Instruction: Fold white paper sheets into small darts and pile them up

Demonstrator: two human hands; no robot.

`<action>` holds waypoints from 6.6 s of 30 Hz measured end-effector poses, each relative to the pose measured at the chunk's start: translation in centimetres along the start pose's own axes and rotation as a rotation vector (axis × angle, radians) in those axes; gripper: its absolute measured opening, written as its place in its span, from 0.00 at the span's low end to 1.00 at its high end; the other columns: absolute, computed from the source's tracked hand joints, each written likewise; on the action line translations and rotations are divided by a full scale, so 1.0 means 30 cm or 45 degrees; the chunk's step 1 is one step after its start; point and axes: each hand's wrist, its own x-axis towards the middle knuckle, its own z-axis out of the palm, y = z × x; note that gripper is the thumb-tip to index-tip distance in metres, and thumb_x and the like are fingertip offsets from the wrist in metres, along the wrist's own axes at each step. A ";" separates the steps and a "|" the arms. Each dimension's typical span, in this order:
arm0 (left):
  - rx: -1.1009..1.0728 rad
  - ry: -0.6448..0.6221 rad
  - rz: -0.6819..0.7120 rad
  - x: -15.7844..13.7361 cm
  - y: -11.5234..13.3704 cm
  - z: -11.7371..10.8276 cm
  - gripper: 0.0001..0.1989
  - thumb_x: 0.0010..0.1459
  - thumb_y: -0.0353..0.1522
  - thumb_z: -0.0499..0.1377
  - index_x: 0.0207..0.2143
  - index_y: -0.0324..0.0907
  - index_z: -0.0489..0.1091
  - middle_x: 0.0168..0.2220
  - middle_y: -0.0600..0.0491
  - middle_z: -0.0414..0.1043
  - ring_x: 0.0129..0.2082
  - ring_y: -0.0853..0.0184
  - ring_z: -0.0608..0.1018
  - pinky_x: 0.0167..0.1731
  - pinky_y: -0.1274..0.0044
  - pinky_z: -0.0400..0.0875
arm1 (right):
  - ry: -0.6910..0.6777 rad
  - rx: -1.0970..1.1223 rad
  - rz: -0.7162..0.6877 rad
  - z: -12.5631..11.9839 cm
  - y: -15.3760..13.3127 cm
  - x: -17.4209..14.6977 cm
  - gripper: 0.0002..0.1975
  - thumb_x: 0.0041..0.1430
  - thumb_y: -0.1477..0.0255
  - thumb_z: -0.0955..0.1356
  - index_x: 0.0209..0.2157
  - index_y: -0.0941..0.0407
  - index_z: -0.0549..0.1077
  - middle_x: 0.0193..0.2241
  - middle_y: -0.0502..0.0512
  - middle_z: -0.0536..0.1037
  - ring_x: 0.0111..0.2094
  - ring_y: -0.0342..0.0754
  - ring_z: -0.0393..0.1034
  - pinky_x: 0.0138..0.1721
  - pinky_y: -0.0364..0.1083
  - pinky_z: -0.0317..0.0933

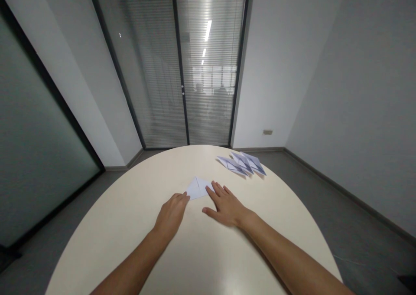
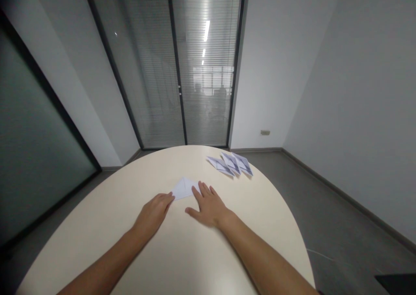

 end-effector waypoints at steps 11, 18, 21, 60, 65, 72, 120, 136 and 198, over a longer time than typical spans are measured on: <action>0.049 -0.035 -0.022 0.006 0.016 -0.015 0.20 0.63 0.20 0.52 0.53 0.41 0.73 0.52 0.45 0.76 0.49 0.60 0.76 0.47 0.71 0.74 | 0.042 -0.014 0.010 -0.005 0.005 0.001 0.44 0.65 0.45 0.57 0.69 0.63 0.52 0.69 0.69 0.48 0.71 0.62 0.39 0.68 0.61 0.38; 0.070 0.012 0.003 0.006 0.003 0.004 0.19 0.63 0.21 0.52 0.52 0.42 0.74 0.55 0.47 0.75 0.51 0.59 0.76 0.53 0.68 0.71 | 0.180 -0.090 0.013 -0.017 -0.004 0.008 0.28 0.68 0.59 0.60 0.63 0.61 0.64 0.64 0.68 0.63 0.67 0.59 0.54 0.64 0.57 0.51; 0.038 0.044 -0.019 0.005 -0.004 0.015 0.20 0.63 0.22 0.52 0.53 0.41 0.74 0.55 0.46 0.74 0.53 0.59 0.76 0.55 0.67 0.70 | 0.250 -0.075 0.029 -0.024 0.001 0.007 0.20 0.68 0.65 0.62 0.58 0.57 0.70 0.59 0.63 0.71 0.62 0.56 0.62 0.59 0.52 0.59; -0.328 0.312 -0.047 -0.001 0.016 0.013 0.13 0.66 0.28 0.49 0.45 0.43 0.71 0.43 0.50 0.76 0.40 0.64 0.79 0.43 0.73 0.73 | 0.757 0.323 0.076 -0.006 0.047 0.038 0.21 0.57 0.80 0.60 0.46 0.53 0.78 0.51 0.55 0.78 0.53 0.52 0.71 0.58 0.52 0.61; -0.566 0.394 -0.165 0.010 0.022 0.036 0.11 0.64 0.31 0.50 0.45 0.42 0.70 0.41 0.49 0.76 0.38 0.65 0.80 0.38 0.75 0.74 | 0.806 0.285 -0.077 -0.015 0.041 0.029 0.24 0.60 0.79 0.58 0.54 0.53 0.74 0.53 0.55 0.76 0.55 0.51 0.70 0.59 0.53 0.62; -0.967 0.306 -0.282 0.028 0.036 0.071 0.15 0.60 0.31 0.53 0.50 0.42 0.64 0.38 0.52 0.73 0.29 0.69 0.78 0.32 0.77 0.74 | 0.752 0.238 -0.199 -0.017 0.018 0.017 0.28 0.63 0.79 0.57 0.63 0.50 0.64 0.58 0.54 0.72 0.57 0.50 0.68 0.59 0.51 0.62; -0.533 0.142 0.169 0.015 0.039 0.058 0.11 0.56 0.31 0.64 0.43 0.43 0.75 0.47 0.47 0.73 0.52 0.58 0.72 0.54 0.64 0.69 | 0.196 0.157 -0.329 0.019 0.035 0.021 0.37 0.58 0.57 0.70 0.64 0.60 0.63 0.62 0.67 0.66 0.63 0.63 0.57 0.63 0.62 0.51; -0.503 0.056 0.197 0.008 0.086 0.048 0.08 0.57 0.29 0.63 0.40 0.44 0.75 0.49 0.48 0.73 0.53 0.58 0.71 0.54 0.65 0.68 | 0.279 -0.009 -0.244 0.038 0.089 0.073 0.26 0.66 0.63 0.62 0.62 0.58 0.67 0.63 0.62 0.67 0.67 0.60 0.51 0.68 0.60 0.44; -0.347 0.099 0.331 0.028 0.000 0.084 0.11 0.66 0.34 0.56 0.45 0.49 0.78 0.52 0.53 0.78 0.55 0.59 0.77 0.56 0.64 0.71 | 0.205 0.041 -0.529 -0.014 0.051 0.016 0.13 0.68 0.68 0.62 0.41 0.55 0.78 0.37 0.56 0.81 0.38 0.48 0.73 0.41 0.44 0.62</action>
